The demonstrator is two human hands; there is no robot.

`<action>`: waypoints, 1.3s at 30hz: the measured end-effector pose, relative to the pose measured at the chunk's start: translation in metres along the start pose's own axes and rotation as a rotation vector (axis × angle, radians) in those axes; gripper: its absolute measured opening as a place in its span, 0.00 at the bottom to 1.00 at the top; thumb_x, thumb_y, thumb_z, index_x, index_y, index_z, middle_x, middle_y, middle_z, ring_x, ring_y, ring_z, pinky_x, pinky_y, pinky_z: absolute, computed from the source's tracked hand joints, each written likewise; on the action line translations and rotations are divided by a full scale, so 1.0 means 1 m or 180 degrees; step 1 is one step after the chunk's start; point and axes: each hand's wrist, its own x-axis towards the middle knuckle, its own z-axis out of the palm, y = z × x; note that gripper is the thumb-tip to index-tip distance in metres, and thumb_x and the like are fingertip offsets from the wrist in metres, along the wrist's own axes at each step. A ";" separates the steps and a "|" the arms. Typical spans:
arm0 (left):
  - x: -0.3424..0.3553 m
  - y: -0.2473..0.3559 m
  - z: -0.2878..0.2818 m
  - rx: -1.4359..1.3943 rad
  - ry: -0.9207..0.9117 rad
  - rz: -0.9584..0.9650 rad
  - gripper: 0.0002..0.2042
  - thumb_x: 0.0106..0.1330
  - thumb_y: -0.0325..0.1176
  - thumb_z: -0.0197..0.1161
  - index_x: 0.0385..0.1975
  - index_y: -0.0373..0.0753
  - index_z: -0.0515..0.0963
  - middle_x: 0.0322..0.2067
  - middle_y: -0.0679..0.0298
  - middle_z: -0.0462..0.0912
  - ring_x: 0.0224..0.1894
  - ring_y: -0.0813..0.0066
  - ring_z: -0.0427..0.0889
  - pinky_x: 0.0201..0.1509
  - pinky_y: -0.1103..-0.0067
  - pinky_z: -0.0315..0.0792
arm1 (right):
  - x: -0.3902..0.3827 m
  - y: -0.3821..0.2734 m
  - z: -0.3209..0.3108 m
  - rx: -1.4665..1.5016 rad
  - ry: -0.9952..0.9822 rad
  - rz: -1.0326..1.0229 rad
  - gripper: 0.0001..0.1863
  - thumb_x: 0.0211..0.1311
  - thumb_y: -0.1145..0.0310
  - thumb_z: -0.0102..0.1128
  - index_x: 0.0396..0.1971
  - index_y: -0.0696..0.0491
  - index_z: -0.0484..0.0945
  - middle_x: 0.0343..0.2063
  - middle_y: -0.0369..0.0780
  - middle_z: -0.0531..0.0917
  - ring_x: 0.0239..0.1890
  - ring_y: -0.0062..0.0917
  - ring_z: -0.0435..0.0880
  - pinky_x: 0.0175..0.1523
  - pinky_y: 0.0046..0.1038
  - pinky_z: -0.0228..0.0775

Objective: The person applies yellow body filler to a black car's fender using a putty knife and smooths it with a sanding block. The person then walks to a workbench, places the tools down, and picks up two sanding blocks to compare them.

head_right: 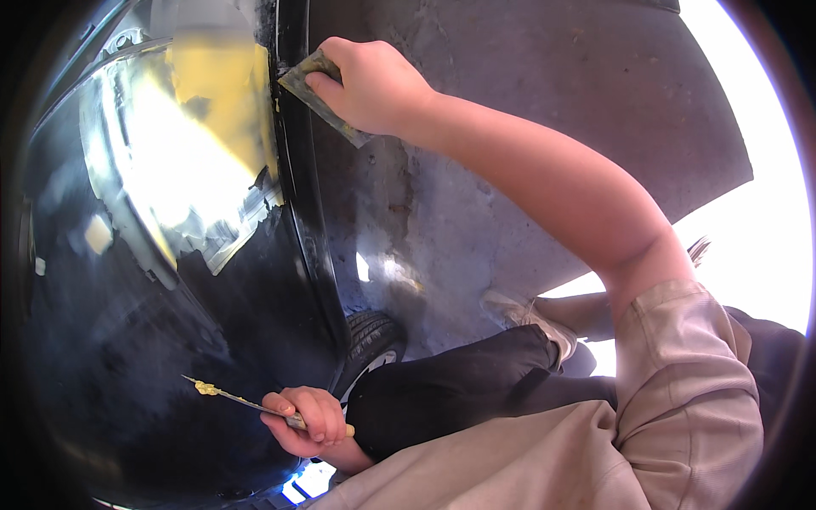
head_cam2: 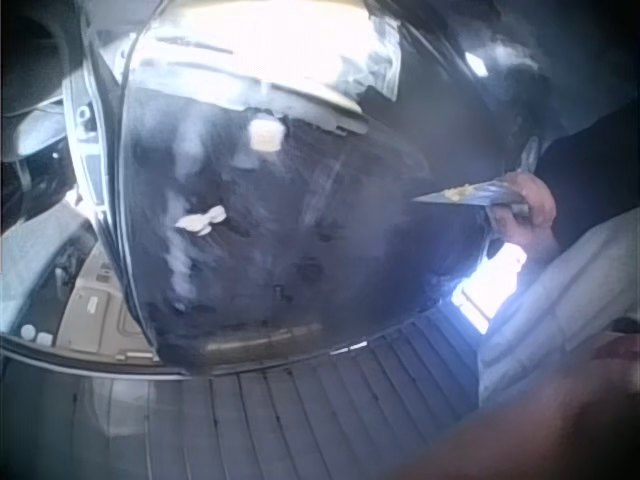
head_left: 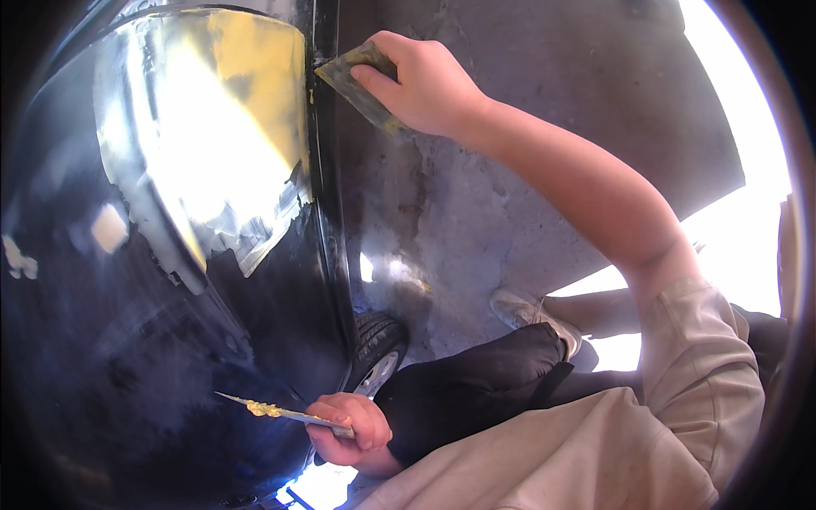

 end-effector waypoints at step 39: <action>0.007 -0.005 0.018 0.1022 0.1094 -0.0010 0.23 0.80 0.50 0.42 0.54 0.32 0.67 0.21 0.62 0.68 0.14 0.76 0.66 0.15 0.81 0.67 | -0.106 -0.067 -0.024 0.1730 -0.0377 -0.1556 0.18 0.57 0.80 0.67 0.49 0.57 0.81 0.33 0.41 0.85 0.29 0.33 0.85 0.34 0.30 0.79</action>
